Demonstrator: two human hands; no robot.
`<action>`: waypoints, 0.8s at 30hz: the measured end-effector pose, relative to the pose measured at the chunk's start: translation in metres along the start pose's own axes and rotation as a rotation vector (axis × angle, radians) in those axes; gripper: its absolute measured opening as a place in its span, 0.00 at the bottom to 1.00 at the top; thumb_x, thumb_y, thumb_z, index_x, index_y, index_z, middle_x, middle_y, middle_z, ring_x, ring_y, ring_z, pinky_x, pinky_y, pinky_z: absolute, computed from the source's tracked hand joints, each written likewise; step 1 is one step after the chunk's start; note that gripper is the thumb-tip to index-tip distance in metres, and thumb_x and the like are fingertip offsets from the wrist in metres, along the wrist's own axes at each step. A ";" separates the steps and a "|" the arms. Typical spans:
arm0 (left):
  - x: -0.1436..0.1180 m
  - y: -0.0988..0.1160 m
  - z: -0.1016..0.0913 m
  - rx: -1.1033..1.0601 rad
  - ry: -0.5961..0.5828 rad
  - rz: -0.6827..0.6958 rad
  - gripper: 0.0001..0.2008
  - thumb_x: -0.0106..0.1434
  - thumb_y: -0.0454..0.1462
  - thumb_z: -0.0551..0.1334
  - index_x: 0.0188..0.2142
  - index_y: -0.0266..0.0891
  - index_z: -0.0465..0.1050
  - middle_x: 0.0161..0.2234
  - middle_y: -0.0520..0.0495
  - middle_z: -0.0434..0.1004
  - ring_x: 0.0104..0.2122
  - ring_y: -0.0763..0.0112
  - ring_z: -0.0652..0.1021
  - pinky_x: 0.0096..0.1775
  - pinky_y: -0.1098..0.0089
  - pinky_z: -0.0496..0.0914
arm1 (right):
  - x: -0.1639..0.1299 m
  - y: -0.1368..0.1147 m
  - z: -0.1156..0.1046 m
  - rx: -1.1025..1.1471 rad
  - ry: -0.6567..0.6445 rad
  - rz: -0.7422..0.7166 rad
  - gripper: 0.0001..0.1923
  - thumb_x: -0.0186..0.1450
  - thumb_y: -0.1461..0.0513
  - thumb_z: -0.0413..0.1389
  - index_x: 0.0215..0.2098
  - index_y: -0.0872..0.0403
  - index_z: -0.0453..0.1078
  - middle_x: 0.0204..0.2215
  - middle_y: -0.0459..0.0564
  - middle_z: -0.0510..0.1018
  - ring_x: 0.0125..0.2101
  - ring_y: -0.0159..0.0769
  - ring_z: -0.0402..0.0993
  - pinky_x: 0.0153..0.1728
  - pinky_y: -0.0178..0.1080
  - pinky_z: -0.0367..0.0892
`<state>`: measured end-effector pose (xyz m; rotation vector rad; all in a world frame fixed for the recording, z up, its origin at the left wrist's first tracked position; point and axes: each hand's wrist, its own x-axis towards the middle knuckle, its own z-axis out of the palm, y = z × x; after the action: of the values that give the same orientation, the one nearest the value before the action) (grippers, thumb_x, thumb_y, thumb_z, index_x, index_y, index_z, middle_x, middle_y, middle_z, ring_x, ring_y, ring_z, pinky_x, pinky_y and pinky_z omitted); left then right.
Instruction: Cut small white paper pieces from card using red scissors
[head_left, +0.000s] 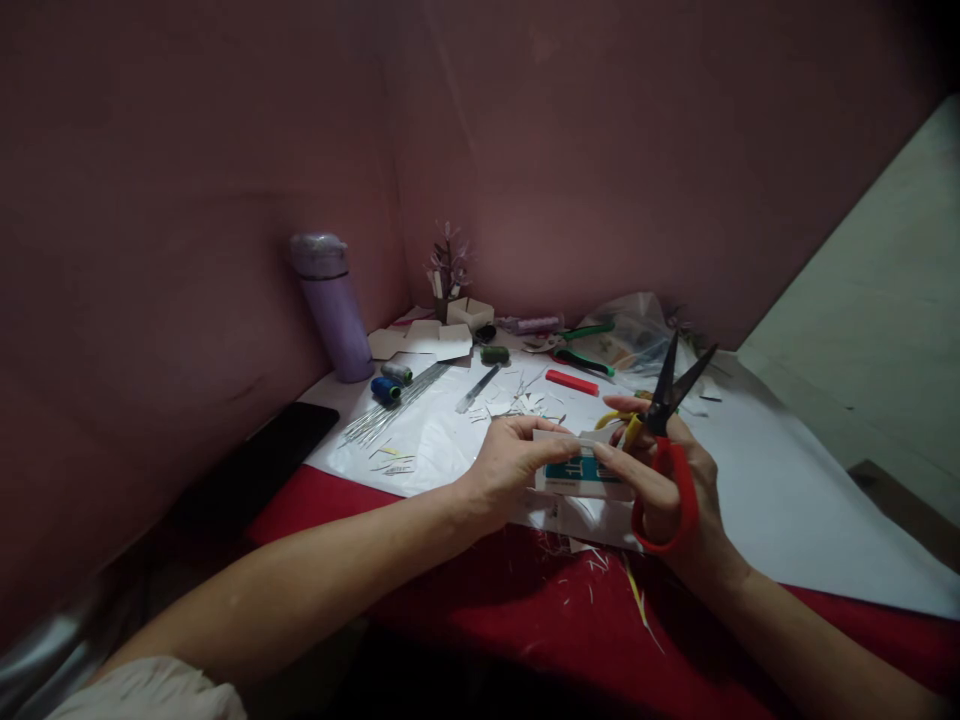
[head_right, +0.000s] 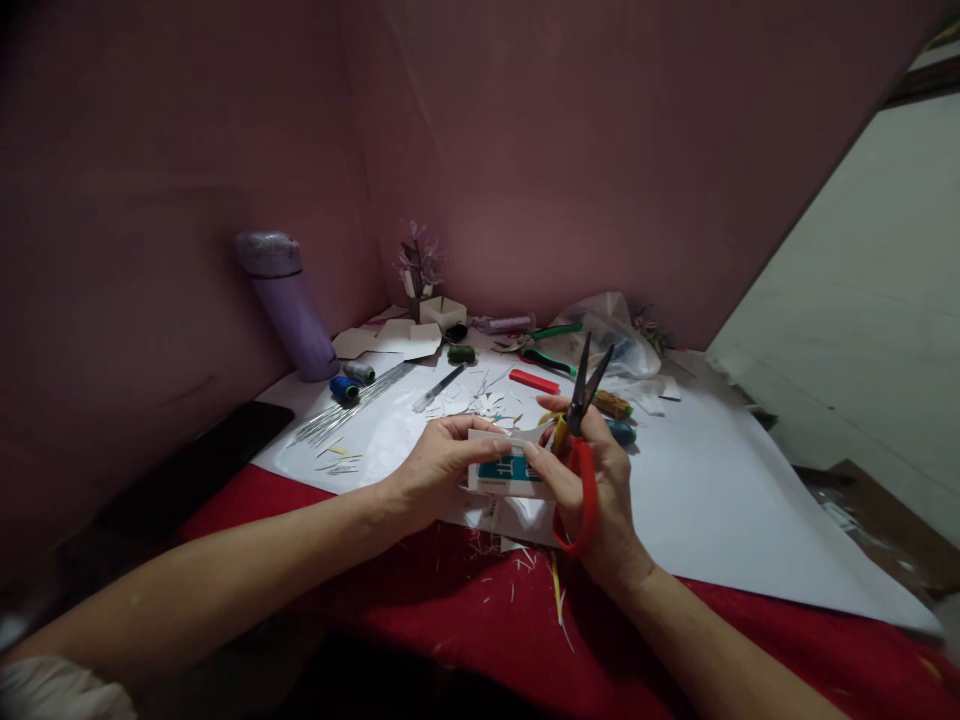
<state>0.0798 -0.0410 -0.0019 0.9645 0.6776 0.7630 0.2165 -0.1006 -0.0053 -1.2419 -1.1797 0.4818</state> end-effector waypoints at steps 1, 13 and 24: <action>0.000 0.000 -0.001 -0.005 -0.009 -0.002 0.11 0.44 0.36 0.70 0.26 0.36 0.72 0.21 0.50 0.73 0.20 0.75 0.71 0.26 0.71 0.64 | 0.000 0.000 0.000 0.003 0.002 -0.003 0.18 0.55 0.61 0.60 0.44 0.51 0.67 0.20 0.39 0.65 0.21 0.29 0.62 0.22 0.34 0.61; 0.002 0.001 -0.005 0.001 -0.056 0.028 0.12 0.44 0.35 0.69 0.29 0.34 0.72 0.22 0.49 0.73 0.21 0.73 0.72 0.26 0.70 0.65 | 0.002 0.001 -0.002 -0.015 0.017 0.003 0.19 0.54 0.60 0.60 0.44 0.51 0.67 0.22 0.40 0.64 0.22 0.30 0.61 0.22 0.34 0.59; 0.003 0.012 -0.011 0.259 -0.148 0.072 0.10 0.44 0.35 0.69 0.25 0.34 0.71 0.22 0.52 0.71 0.22 0.77 0.70 0.30 0.72 0.63 | -0.001 -0.001 -0.002 0.019 -0.154 0.063 0.20 0.55 0.60 0.60 0.46 0.51 0.65 0.21 0.41 0.66 0.20 0.29 0.61 0.20 0.32 0.58</action>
<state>0.0699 -0.0292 0.0042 1.2746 0.6239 0.6686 0.2174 -0.1031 -0.0043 -1.2461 -1.2654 0.6437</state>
